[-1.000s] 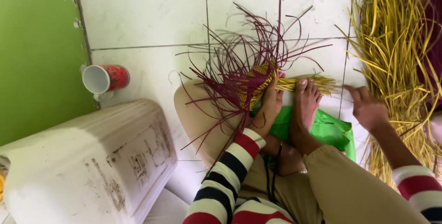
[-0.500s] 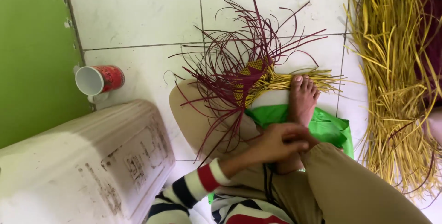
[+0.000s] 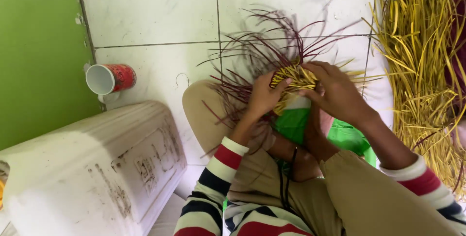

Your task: Weaving colored natural fibers together to create a patterned object

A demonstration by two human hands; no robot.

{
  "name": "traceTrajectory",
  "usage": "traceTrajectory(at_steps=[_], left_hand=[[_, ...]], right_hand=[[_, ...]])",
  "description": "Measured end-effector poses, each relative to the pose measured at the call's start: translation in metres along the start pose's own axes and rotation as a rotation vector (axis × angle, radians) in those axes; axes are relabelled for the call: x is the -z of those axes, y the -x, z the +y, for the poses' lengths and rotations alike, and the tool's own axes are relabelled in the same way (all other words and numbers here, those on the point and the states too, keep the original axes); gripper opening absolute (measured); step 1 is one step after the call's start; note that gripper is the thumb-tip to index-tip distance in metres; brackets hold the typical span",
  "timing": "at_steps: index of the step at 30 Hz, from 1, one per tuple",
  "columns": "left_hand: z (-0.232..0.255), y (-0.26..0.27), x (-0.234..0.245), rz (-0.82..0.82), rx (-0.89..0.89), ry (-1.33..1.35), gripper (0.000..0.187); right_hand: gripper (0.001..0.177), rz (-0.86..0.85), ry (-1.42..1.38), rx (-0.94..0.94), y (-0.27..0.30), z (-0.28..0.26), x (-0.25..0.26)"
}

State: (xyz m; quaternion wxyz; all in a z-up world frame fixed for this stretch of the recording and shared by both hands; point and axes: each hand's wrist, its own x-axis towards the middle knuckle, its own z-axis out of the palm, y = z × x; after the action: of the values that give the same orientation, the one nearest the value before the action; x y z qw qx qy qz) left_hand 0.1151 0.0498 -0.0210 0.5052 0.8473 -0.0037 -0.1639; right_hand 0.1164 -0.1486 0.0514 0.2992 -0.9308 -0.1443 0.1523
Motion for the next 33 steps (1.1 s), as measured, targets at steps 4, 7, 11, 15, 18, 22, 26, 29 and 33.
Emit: traceTrajectory(at_steps=[4,7,11,15,18,22,26,29,33], left_hand=[[-0.027,0.013,-0.023,-0.039,0.197,0.721,0.021],[-0.037,0.016,-0.034,-0.061,0.286,0.88,0.021],[-0.031,0.018,-0.026,-0.045,0.221,0.81,0.031],[-0.007,0.012,0.01,-0.061,0.211,0.506,0.043],[-0.002,0.001,0.03,-0.054,0.079,0.432,0.03],[0.017,-0.011,0.061,-0.224,0.021,0.069,0.028],[0.032,-0.016,0.08,-0.277,-0.008,-0.267,0.026],[0.038,-0.013,0.088,-0.179,-0.056,-0.426,0.02],[0.049,-0.004,0.101,-0.141,-0.014,-0.57,0.018]], right_hand=[[0.08,0.011,-0.037,0.057,-0.002,0.011,-0.026],[0.063,0.072,-0.144,0.116,0.005,0.029,-0.034],[0.036,0.257,-0.143,0.146,0.017,0.046,-0.035],[0.031,0.372,-0.165,0.158,0.019,0.032,-0.023],[0.024,0.38,-0.237,0.118,0.013,0.023,-0.02],[0.014,0.255,-0.335,0.097,0.0,0.005,-0.016],[0.015,0.161,-0.345,0.139,-0.009,-0.005,-0.017],[0.017,0.095,-0.311,0.162,-0.01,-0.008,-0.016],[0.014,0.088,-0.278,0.17,-0.012,-0.009,-0.016]])
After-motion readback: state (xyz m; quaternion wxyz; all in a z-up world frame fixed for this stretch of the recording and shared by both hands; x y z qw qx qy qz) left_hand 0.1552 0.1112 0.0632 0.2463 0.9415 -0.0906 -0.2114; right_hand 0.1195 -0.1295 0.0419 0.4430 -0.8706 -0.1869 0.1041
